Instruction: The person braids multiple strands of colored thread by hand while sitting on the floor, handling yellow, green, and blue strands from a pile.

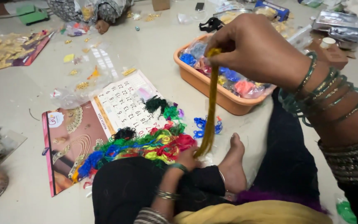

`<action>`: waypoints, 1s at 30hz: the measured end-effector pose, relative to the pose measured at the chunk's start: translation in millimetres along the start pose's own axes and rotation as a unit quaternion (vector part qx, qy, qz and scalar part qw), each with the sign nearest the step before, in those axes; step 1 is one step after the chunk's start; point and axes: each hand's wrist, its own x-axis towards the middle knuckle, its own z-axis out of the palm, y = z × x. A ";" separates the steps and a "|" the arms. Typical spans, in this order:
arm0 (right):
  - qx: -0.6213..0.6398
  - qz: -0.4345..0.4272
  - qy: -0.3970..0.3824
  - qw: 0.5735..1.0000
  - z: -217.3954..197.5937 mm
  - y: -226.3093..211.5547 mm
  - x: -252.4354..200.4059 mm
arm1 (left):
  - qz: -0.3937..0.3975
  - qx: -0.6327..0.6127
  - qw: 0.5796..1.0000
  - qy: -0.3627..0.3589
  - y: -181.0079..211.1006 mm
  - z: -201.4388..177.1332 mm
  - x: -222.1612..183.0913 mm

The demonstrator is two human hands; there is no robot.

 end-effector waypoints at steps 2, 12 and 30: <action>0.000 0.012 -0.009 1.000 2.4 4.4 -2.2 | 0.096 0.070 0.991 -0.069 6.4 -28.5 5.9; 0.001 -0.050 -0.035 0.998 14.6 -6.8 -0.7 | 0.206 -0.203 0.949 0.124 260.1 -118.6 -33.0; -0.003 -0.027 -0.002 1.000 17.6 13.6 -17.9 | -0.039 -0.466 0.883 -0.033 89.6 -30.6 -9.2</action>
